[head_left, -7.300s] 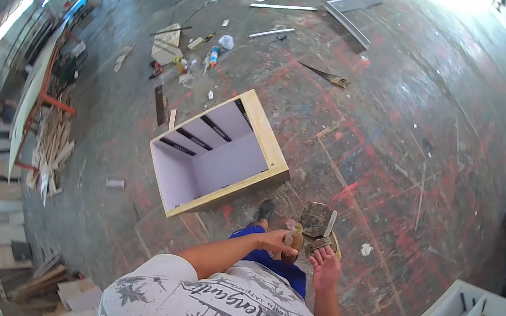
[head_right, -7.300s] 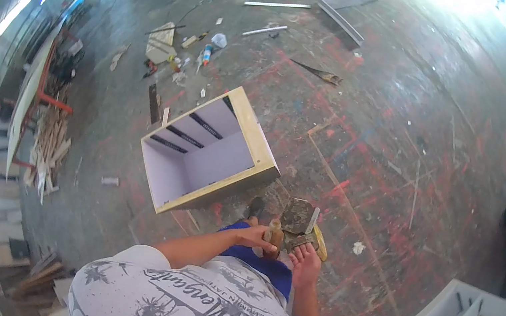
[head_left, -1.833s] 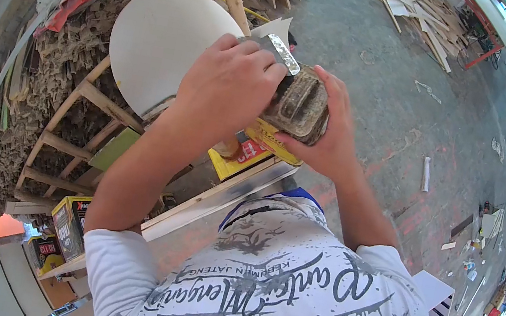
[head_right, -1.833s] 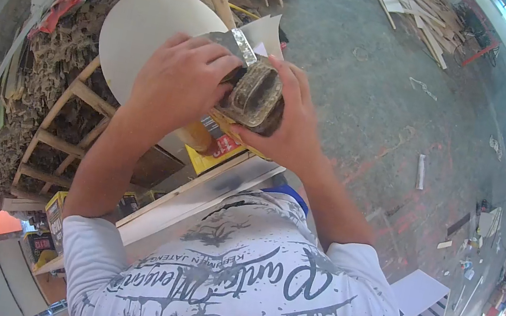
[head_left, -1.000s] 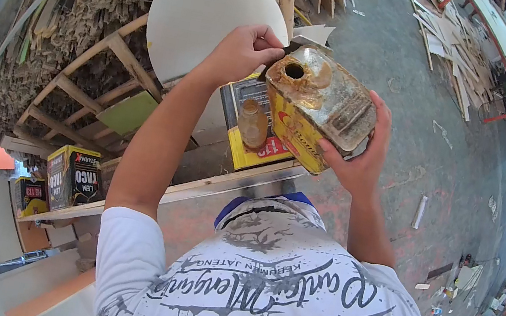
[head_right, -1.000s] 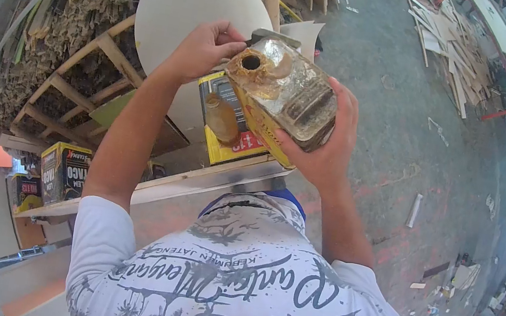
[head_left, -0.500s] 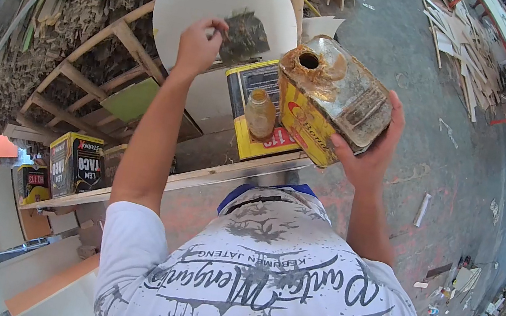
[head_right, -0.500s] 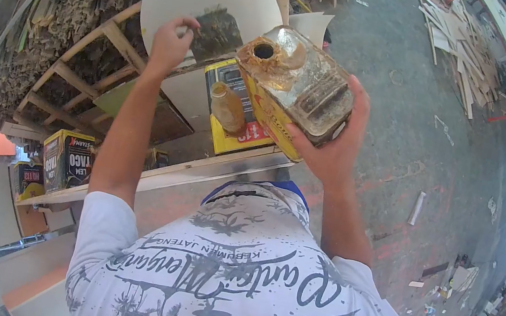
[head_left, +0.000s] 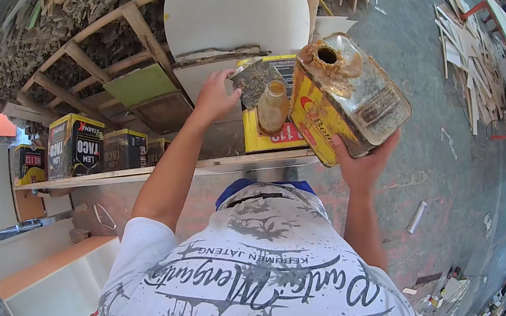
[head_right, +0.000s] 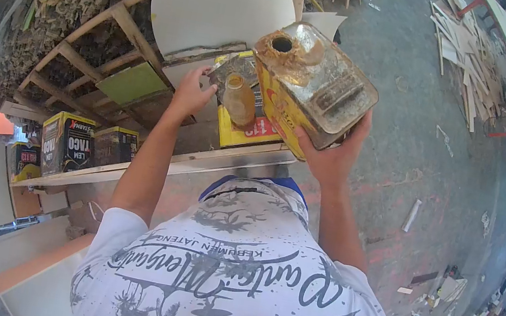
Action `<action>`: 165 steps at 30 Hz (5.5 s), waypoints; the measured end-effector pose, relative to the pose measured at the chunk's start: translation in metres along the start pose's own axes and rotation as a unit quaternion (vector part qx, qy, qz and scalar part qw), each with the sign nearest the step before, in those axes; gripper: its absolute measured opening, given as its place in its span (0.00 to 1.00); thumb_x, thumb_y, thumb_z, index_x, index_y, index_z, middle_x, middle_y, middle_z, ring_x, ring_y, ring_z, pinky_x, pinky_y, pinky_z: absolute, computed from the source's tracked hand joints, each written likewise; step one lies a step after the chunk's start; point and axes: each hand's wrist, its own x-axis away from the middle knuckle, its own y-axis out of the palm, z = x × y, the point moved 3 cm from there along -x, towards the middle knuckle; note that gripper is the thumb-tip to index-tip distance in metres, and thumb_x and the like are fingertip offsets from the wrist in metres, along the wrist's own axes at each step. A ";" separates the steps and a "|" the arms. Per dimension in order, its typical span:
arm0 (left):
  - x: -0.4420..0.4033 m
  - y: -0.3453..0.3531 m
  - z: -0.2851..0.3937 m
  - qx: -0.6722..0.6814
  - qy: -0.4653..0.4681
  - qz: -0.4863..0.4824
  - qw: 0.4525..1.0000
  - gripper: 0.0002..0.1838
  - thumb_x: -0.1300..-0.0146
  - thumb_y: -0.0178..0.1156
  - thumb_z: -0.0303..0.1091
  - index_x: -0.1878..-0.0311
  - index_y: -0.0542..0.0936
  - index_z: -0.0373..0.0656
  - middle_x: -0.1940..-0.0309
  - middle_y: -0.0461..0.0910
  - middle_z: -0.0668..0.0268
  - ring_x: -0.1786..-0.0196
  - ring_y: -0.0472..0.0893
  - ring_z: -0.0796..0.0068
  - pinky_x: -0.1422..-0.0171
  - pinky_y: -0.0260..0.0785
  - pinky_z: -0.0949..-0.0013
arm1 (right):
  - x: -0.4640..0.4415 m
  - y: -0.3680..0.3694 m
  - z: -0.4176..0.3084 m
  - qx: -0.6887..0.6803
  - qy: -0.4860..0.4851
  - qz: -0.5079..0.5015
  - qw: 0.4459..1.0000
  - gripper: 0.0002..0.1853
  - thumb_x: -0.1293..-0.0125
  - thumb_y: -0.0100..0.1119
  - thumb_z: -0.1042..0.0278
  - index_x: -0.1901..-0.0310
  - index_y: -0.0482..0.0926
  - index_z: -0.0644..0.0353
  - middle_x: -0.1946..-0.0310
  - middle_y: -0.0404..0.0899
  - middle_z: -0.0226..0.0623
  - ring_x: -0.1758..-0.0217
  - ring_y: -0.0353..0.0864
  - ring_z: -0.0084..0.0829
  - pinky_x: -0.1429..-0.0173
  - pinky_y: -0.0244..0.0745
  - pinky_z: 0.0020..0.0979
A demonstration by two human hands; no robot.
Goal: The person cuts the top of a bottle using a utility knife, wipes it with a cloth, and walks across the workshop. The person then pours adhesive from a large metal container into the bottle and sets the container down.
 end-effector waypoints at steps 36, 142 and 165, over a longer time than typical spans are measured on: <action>0.072 -0.017 0.100 0.262 0.163 0.028 0.951 0.44 0.53 0.82 0.53 0.35 0.75 0.43 0.38 0.78 0.55 0.35 0.76 0.50 0.29 0.68 0.52 | -0.117 -0.071 -0.144 0.272 -0.171 -0.216 0.922 0.64 0.57 0.88 0.58 0.21 0.57 0.69 0.34 0.76 0.53 0.31 0.78 0.43 0.26 0.70 0.41; 0.149 -0.015 0.242 0.757 0.146 -0.379 0.512 0.59 0.26 0.60 0.29 0.17 0.19 0.60 0.12 0.26 0.62 0.18 0.62 0.54 0.28 0.66 0.59 | -0.117 -0.056 -0.205 0.271 -0.120 -0.292 0.909 0.64 0.53 0.85 0.65 0.20 0.50 0.74 0.31 0.72 0.52 0.29 0.75 0.39 0.26 0.72 0.39; 0.142 -0.013 0.246 0.665 0.130 -0.364 0.639 0.55 0.26 0.65 0.38 0.15 0.31 0.44 0.14 0.43 0.51 0.18 0.62 0.54 0.23 0.64 0.51 | -0.123 -0.055 -0.218 0.377 -0.165 -0.311 0.856 0.66 0.54 0.86 0.61 0.20 0.49 0.75 0.31 0.74 0.52 0.32 0.79 0.39 0.31 0.78 0.38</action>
